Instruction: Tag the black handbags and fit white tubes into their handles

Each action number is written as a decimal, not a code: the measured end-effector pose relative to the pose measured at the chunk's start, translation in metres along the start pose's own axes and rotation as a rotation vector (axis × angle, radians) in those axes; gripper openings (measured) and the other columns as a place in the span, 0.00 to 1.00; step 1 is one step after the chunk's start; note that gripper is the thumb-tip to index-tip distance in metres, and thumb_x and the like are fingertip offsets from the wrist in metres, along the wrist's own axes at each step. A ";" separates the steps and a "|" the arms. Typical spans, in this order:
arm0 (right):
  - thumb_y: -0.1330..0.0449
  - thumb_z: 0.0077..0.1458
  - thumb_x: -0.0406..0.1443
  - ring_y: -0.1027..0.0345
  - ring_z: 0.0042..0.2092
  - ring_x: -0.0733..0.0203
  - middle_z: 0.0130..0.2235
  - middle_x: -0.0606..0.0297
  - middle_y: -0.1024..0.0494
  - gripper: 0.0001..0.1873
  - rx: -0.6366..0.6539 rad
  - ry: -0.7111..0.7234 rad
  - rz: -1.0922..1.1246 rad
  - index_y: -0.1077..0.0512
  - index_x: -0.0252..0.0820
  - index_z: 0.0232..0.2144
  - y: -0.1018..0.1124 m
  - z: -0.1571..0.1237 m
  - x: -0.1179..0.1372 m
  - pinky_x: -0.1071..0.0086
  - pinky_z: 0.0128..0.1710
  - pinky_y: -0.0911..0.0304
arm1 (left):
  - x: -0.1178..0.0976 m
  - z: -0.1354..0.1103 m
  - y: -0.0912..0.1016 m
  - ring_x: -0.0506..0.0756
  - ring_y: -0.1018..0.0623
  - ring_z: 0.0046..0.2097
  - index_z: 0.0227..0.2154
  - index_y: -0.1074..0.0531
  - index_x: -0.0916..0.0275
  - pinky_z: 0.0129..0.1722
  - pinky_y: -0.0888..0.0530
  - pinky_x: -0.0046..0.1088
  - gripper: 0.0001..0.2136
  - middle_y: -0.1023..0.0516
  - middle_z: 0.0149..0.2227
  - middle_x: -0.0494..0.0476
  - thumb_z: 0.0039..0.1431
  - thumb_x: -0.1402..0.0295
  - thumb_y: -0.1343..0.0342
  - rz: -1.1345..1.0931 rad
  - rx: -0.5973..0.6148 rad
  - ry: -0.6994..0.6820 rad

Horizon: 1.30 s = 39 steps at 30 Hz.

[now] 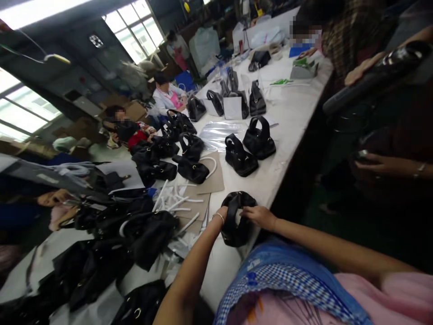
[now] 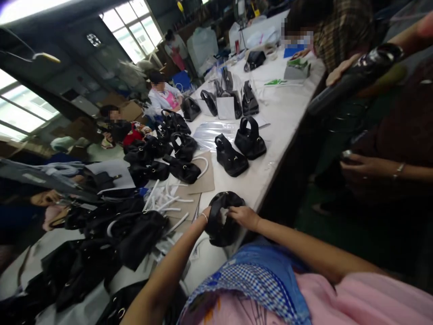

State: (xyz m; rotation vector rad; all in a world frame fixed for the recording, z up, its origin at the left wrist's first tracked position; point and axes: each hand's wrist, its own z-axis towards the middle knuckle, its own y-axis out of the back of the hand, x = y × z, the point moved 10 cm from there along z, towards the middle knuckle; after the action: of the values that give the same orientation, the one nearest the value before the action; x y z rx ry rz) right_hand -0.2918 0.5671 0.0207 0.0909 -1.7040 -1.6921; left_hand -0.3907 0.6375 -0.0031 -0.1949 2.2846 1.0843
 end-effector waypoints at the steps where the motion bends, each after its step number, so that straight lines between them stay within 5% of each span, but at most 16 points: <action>1: 0.49 0.56 0.29 0.30 0.41 0.61 0.49 0.58 0.27 0.22 -0.001 -0.039 0.023 0.33 0.45 0.52 0.001 -0.001 -0.002 0.69 0.39 0.36 | 0.005 0.004 -0.007 0.53 0.26 0.33 0.36 0.28 0.69 0.38 0.26 0.35 0.13 0.25 0.33 0.56 0.57 0.62 0.45 0.033 0.046 -0.024; 5: 0.48 0.54 0.29 0.31 0.44 0.59 0.50 0.59 0.28 0.24 0.015 -0.170 0.065 0.35 0.46 0.54 0.004 -0.004 -0.004 0.69 0.41 0.36 | 0.004 0.014 -0.014 0.57 0.26 0.34 0.36 0.26 0.71 0.41 0.29 0.37 0.14 0.23 0.31 0.62 0.49 0.64 0.40 0.152 0.116 -0.168; 10: 0.48 0.55 0.31 0.30 0.42 0.58 0.49 0.59 0.27 0.22 0.028 -0.174 0.070 0.34 0.45 0.53 0.002 -0.006 -0.008 0.67 0.40 0.35 | -0.004 0.018 -0.016 0.60 0.27 0.42 0.37 0.26 0.72 0.46 0.32 0.34 0.14 0.23 0.41 0.67 0.52 0.65 0.44 0.194 0.113 -0.277; 17: 0.53 0.61 0.36 0.31 0.46 0.60 0.47 0.61 0.25 0.16 -0.103 0.008 0.182 0.27 0.44 0.44 0.003 -0.003 -0.011 0.67 0.45 0.36 | 0.004 0.038 -0.025 0.60 0.25 0.36 0.32 0.24 0.66 0.40 0.28 0.35 0.12 0.21 0.34 0.64 0.47 0.63 0.41 0.203 0.137 -0.171; 26: 0.48 0.58 0.32 0.30 0.40 0.58 0.44 0.62 0.24 0.16 0.059 0.074 0.100 0.31 0.46 0.48 -0.019 0.033 -0.013 0.67 0.35 0.39 | 0.012 0.004 -0.005 0.59 0.24 0.38 0.35 0.24 0.66 0.40 0.29 0.32 0.11 0.21 0.36 0.61 0.50 0.67 0.43 0.098 0.117 -0.082; 28: 0.49 0.59 0.31 0.30 0.39 0.58 0.43 0.60 0.24 0.17 0.078 0.086 0.066 0.32 0.45 0.50 -0.018 0.031 -0.012 0.67 0.34 0.39 | 0.013 -0.010 0.004 0.57 0.24 0.37 0.38 0.24 0.64 0.38 0.29 0.30 0.11 0.21 0.35 0.58 0.51 0.69 0.44 0.038 0.059 -0.056; 34: 0.51 0.59 0.31 0.30 0.39 0.57 0.44 0.58 0.25 0.17 0.108 0.154 0.069 0.33 0.43 0.49 -0.016 0.031 -0.011 0.67 0.34 0.39 | 0.036 -0.049 0.057 0.55 0.27 0.42 0.41 0.29 0.61 0.44 0.31 0.31 0.12 0.26 0.40 0.58 0.52 0.67 0.41 0.064 -0.524 0.228; 39: 0.50 0.56 0.29 0.29 0.36 0.58 0.42 0.58 0.23 0.15 0.091 0.192 0.084 0.30 0.42 0.44 -0.010 0.038 -0.008 0.68 0.32 0.35 | 0.056 -0.038 0.040 0.56 0.28 0.41 0.41 0.32 0.60 0.43 0.31 0.32 0.23 0.28 0.39 0.56 0.41 0.66 0.33 0.004 -0.485 0.302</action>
State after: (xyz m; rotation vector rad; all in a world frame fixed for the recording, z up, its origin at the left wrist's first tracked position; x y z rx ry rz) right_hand -0.3101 0.6018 0.0125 0.2144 -1.6184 -1.4950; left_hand -0.4681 0.6421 0.0101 -0.5801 2.2305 1.6964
